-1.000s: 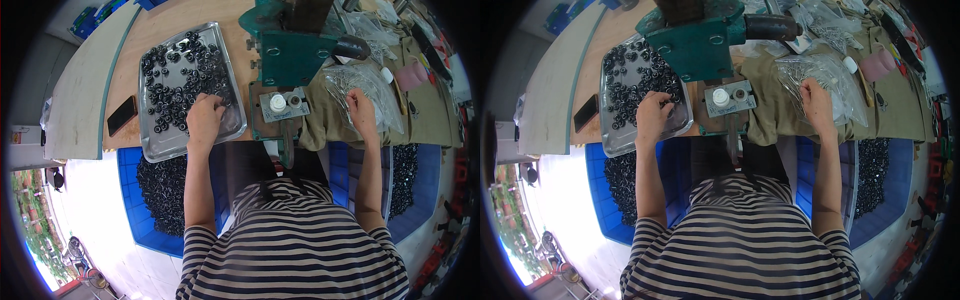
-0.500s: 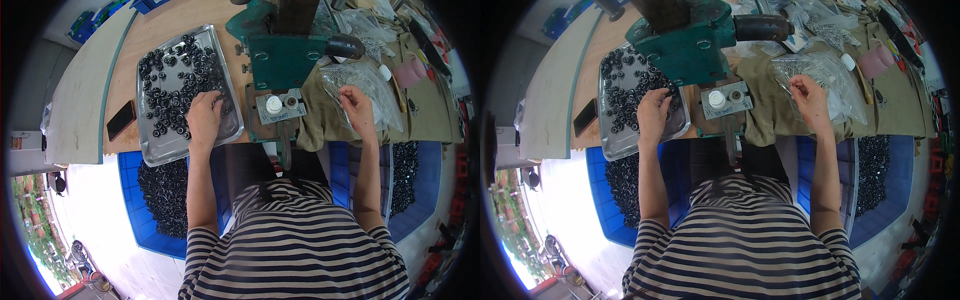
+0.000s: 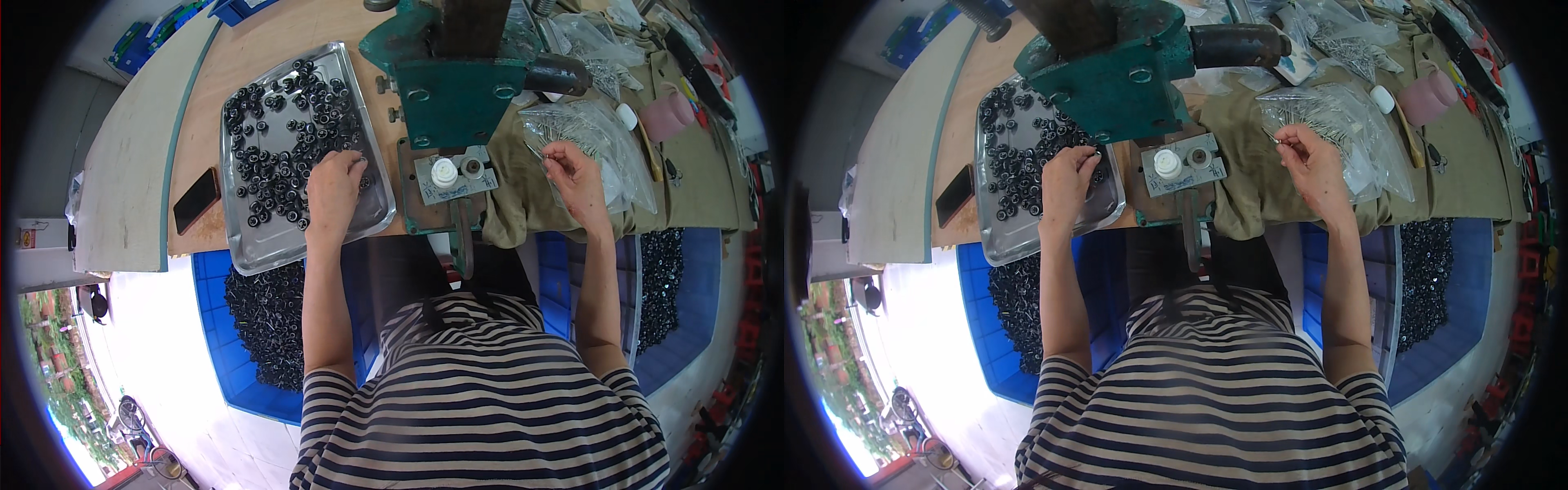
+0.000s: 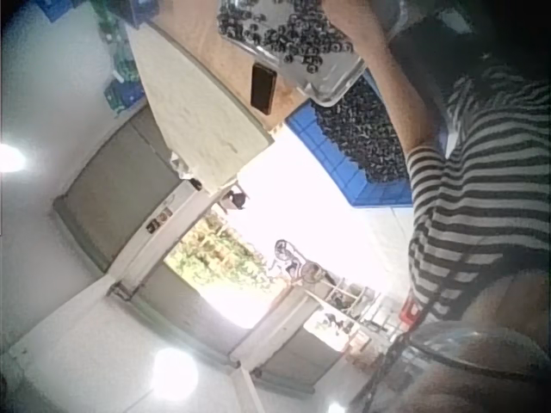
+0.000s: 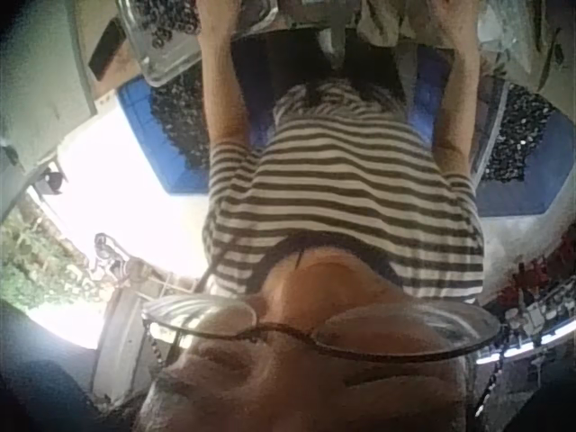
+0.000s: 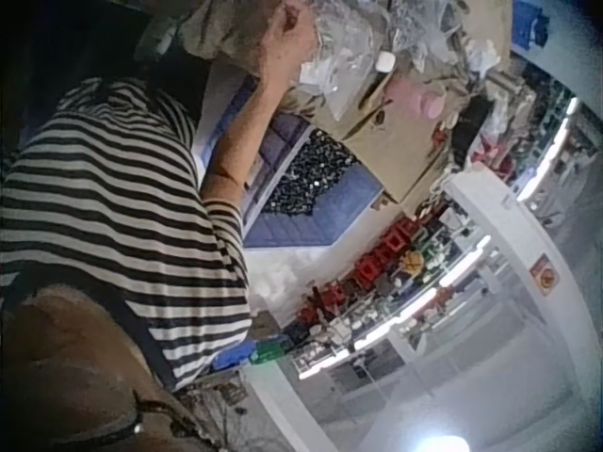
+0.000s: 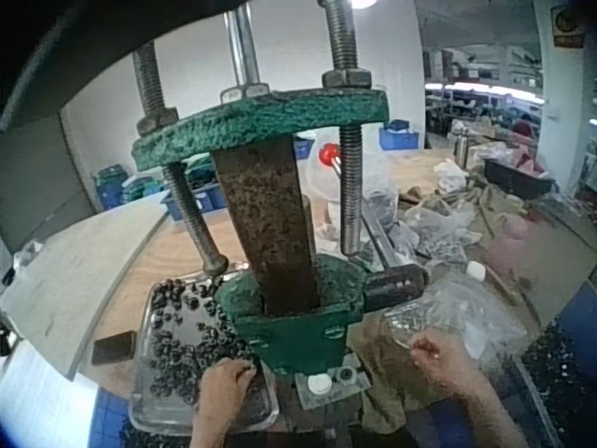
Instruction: The person assembles components by placing a black plastic piece and a metal ring into a manual press, then pulling the lever to join them.
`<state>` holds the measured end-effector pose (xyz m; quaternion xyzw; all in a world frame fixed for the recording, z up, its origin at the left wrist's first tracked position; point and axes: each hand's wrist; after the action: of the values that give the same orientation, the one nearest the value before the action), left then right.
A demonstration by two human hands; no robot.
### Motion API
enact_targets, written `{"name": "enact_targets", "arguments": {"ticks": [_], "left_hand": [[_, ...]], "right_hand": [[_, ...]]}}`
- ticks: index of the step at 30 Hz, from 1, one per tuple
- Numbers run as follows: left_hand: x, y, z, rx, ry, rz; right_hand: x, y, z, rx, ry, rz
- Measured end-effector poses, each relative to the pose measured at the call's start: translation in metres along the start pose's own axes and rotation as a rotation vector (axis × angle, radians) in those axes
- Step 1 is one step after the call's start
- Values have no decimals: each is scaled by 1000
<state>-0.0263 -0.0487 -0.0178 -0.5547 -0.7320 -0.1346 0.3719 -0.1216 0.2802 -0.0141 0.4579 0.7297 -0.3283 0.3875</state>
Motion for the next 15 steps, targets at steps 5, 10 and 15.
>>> {"name": "enact_targets", "arguments": {"ticks": [5, 10, 15], "left_hand": [[-1, 1, -7, -90, -75, 84], [1, 10, -8, -60, -260, 216], [27, 16, 1, -8, 569, -61]], "right_hand": [[-2, 2, 2, 7, 39, 22], [-5, 5, 2, 9, 31, 27], [-12, 4, 12, 19, -166, 24]]}}
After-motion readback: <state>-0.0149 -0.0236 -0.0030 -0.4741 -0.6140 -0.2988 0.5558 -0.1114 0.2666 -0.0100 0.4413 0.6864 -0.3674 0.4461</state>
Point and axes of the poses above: each hand's wrist, its own y-axis away from the middle knuckle, its own z-axis out of the palm, x = y × z, and after that the axes turned 9 degrees about y, right-handed
